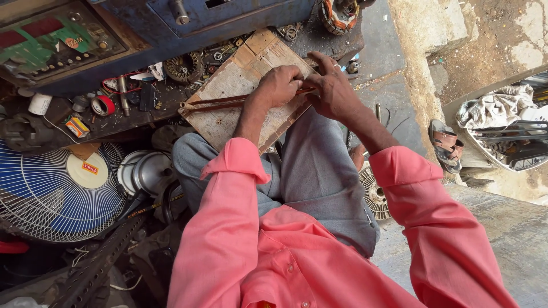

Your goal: Winding copper wires onto a wooden frame and then preparing them for an electrical component.

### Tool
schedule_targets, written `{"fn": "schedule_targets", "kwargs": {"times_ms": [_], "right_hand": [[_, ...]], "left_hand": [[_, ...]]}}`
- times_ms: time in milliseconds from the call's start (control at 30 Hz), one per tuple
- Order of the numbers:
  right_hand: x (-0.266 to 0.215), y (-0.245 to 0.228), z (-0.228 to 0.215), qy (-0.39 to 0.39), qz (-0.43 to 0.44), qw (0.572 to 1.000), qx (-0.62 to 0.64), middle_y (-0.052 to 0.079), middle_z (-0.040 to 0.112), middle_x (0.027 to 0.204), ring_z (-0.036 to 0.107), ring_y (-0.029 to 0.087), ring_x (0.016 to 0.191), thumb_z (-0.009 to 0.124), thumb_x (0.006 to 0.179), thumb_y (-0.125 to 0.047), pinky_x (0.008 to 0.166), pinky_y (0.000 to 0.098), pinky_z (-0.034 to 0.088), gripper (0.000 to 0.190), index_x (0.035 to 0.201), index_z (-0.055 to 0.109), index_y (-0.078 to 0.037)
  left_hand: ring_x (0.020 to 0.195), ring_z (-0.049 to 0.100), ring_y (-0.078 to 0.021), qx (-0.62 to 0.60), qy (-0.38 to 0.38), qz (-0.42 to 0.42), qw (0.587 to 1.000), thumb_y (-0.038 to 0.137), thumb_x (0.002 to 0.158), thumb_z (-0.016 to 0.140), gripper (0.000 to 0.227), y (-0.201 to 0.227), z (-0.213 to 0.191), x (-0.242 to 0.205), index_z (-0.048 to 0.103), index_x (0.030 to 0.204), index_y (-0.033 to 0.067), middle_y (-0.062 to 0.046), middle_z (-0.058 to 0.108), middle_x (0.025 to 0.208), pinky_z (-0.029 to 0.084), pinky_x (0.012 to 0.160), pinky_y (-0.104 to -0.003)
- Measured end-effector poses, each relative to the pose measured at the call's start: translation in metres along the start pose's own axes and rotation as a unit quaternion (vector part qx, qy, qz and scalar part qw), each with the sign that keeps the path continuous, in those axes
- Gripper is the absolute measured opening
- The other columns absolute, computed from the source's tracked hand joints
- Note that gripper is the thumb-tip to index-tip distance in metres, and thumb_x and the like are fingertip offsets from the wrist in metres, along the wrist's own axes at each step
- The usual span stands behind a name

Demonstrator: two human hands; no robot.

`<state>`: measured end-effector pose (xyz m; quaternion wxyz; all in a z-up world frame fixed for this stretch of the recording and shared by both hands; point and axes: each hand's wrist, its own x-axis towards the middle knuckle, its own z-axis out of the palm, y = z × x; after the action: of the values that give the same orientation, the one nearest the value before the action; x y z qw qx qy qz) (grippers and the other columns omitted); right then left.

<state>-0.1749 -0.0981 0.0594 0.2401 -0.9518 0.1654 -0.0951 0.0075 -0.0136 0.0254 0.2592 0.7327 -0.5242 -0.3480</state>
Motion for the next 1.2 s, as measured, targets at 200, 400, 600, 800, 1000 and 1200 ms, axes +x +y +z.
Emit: {"fn": "schedule_targets", "kwargs": {"times_ms": [200, 400, 600, 800, 1000, 1200], "right_hand": [[-0.002, -0.007, -0.001, 0.048, -0.033, 0.997, -0.05, 0.023, 0.039, 0.161, 0.038, 0.045, 0.146, 0.085, 0.077, -0.015, 0.116, 0.0535, 0.039, 0.034, 0.111, 0.082, -0.018], [0.0, -0.001, 0.002, 0.017, -0.022, 0.997, -0.077, 0.018, 0.043, 0.158, 0.036, 0.049, 0.142, 0.085, 0.078, -0.016, 0.107, 0.0549, 0.04, 0.028, 0.105, 0.084, -0.02], [0.005, -0.004, -0.002, 0.02, -0.044, 0.997, -0.063, 0.016, 0.048, 0.155, 0.038, 0.042, 0.144, 0.083, 0.076, -0.012, 0.113, 0.0508, 0.043, 0.025, 0.101, 0.083, -0.016], [0.008, -0.001, 0.001, -0.022, -0.025, 0.997, -0.066, 0.021, 0.047, 0.149, 0.039, 0.044, 0.138, 0.082, 0.076, -0.011, 0.109, 0.0537, 0.041, 0.029, 0.104, 0.08, -0.007], [0.003, 0.001, 0.004, 0.02, -0.031, 0.999, 0.006, 0.026, 0.045, 0.152, 0.041, 0.044, 0.141, 0.075, 0.08, -0.004, 0.113, 0.052, 0.041, 0.033, 0.112, 0.078, -0.006], [0.004, -0.002, 0.0, 0.004, -0.036, 0.999, 0.019, 0.022, 0.051, 0.151, 0.049, 0.04, 0.139, 0.075, 0.084, -0.007, 0.115, 0.0489, 0.043, 0.024, 0.108, 0.075, -0.005]], "left_hand": [[0.101, 0.072, -0.0327, -0.003, 0.0, 0.007, 1.0, 0.021, 0.091, 0.066, 0.023, -0.002, 0.001, -0.001, 0.072, 0.108, 0.0071, -0.016, 0.075, 0.105, 0.055, 0.088, -0.045], [0.092, 0.075, -0.0309, -0.022, 0.019, 0.032, 0.999, 0.018, 0.089, 0.069, 0.02, -0.005, 0.002, -0.004, 0.072, 0.104, 0.0054, -0.016, 0.076, 0.097, 0.058, 0.083, -0.043], [0.085, 0.075, -0.0318, -0.032, 0.106, 0.1, 0.989, 0.016, 0.092, 0.069, 0.014, -0.006, 0.009, -0.011, 0.073, 0.101, 0.0055, -0.016, 0.076, 0.092, 0.059, 0.077, -0.043], [0.086, 0.075, -0.0334, 0.019, 0.107, 0.097, 0.989, 0.017, 0.094, 0.067, 0.014, 0.002, 0.003, -0.012, 0.071, 0.1, 0.0055, -0.016, 0.076, 0.09, 0.057, 0.079, -0.047], [0.089, 0.073, -0.0338, 0.003, 0.056, 0.07, 0.996, 0.018, 0.095, 0.065, 0.017, -0.006, 0.004, -0.006, 0.072, 0.102, 0.0038, -0.018, 0.075, 0.094, 0.056, 0.08, -0.047], [0.085, 0.076, -0.0284, -0.06, 0.012, 0.038, 0.997, 0.018, 0.09, 0.067, 0.02, -0.012, 0.004, 0.001, 0.072, 0.102, 0.0025, -0.016, 0.076, 0.092, 0.058, 0.077, -0.042]]}}
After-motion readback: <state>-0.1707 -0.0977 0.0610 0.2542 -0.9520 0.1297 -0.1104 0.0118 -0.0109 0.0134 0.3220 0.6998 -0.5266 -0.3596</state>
